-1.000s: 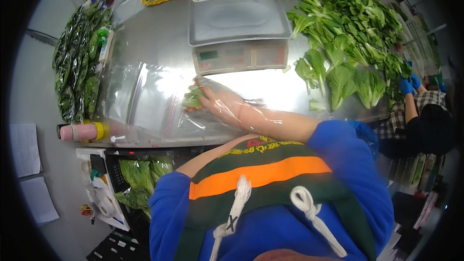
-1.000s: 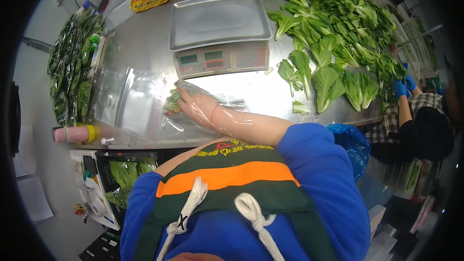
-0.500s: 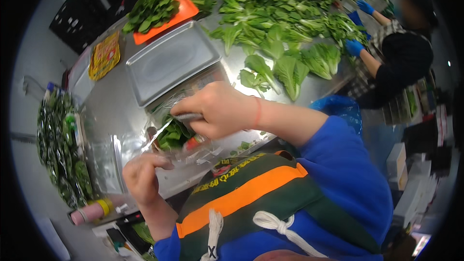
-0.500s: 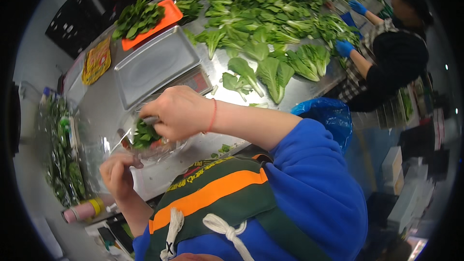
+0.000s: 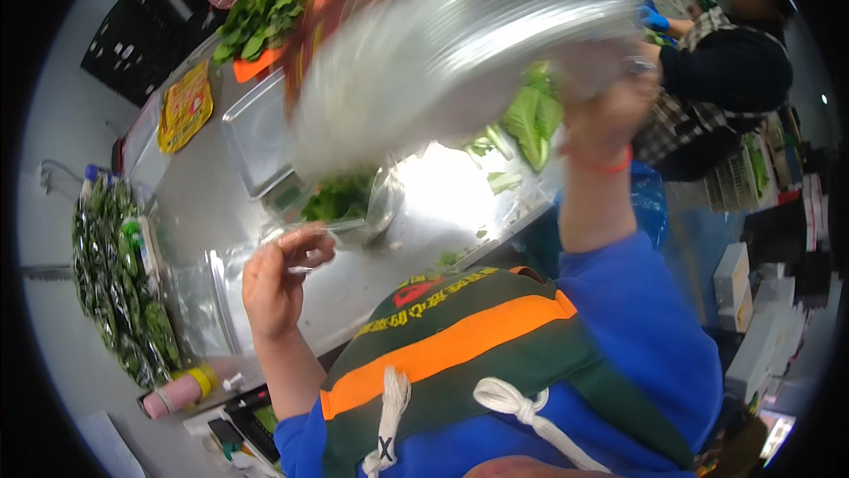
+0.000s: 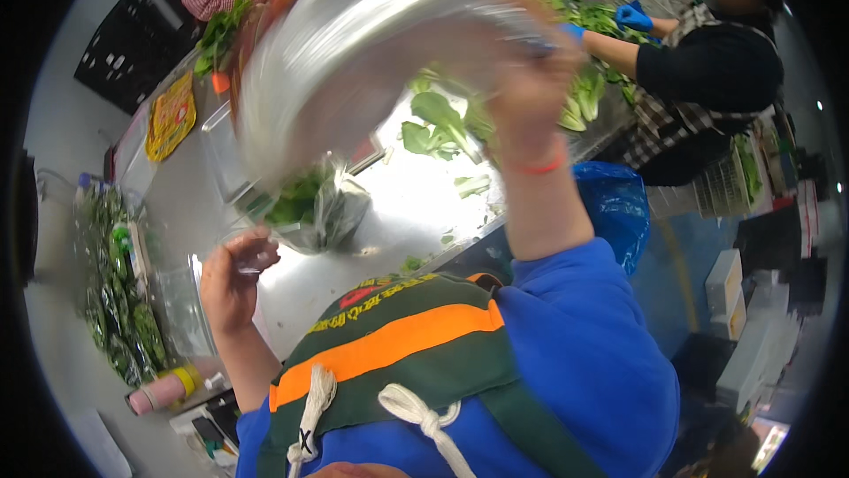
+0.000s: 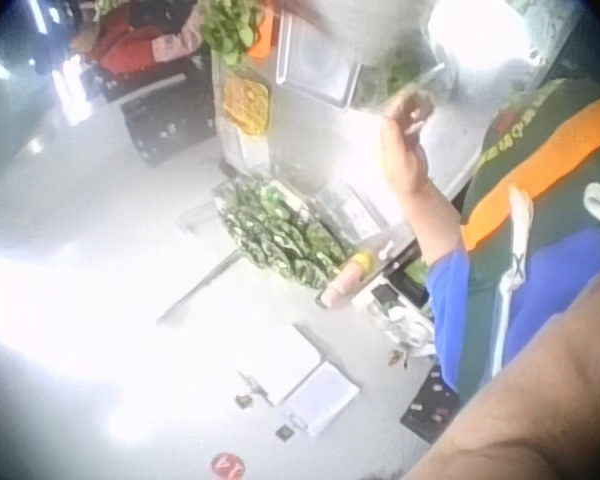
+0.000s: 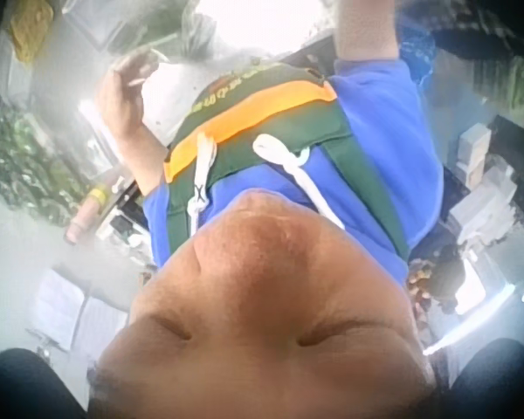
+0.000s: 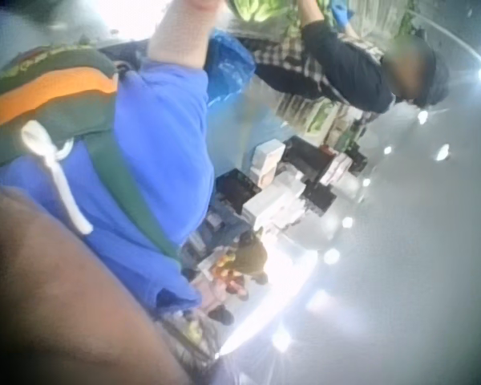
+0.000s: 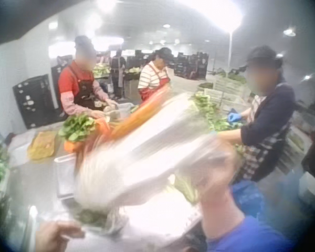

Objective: The person selects leafy greens from a stainless steel table, places them into clear plastic bags, weighs them on a digital scale, and sets the sealed packages aside. The process repeats with multiple batches of greens.

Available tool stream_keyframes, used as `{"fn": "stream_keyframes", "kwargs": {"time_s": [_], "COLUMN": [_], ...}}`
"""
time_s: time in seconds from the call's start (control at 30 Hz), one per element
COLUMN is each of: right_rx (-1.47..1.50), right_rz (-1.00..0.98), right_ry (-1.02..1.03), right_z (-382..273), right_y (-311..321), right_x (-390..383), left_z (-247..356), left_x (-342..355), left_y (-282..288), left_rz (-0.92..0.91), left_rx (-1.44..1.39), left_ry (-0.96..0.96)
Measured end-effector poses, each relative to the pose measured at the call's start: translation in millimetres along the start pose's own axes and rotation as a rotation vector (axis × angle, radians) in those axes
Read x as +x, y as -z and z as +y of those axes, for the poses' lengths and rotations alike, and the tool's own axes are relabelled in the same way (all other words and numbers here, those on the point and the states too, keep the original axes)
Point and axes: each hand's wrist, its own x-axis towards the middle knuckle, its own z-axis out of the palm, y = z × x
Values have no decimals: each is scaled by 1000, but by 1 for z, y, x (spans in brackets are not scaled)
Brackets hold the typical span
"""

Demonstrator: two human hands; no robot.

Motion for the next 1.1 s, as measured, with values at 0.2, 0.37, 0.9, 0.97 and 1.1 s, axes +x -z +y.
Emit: {"fn": "stream_keyframes", "kwargs": {"time_s": [0.2,0.37,0.9,0.97,1.1], "right_rx": [-1315,-762,-939,-734,-381], "right_rz": [-362,-987,-1121,-1199,-642], "right_ry": [-489,103,113,-299,-212], "right_z": [59,49,101,106,145], "right_y": [58,-45,-71,-72,-112], "right_x": [-42,-27,-9,-14,5], "left_z": [8,29,-92,-133,-168], "left_x": [6,44,13,0,-18], "left_y": [11,6,36,42,39], "left_rz": [76,2,302,319,307], "left_rx": [11,241,307,318,192], "left_ry": [29,53,538,654,524]}}
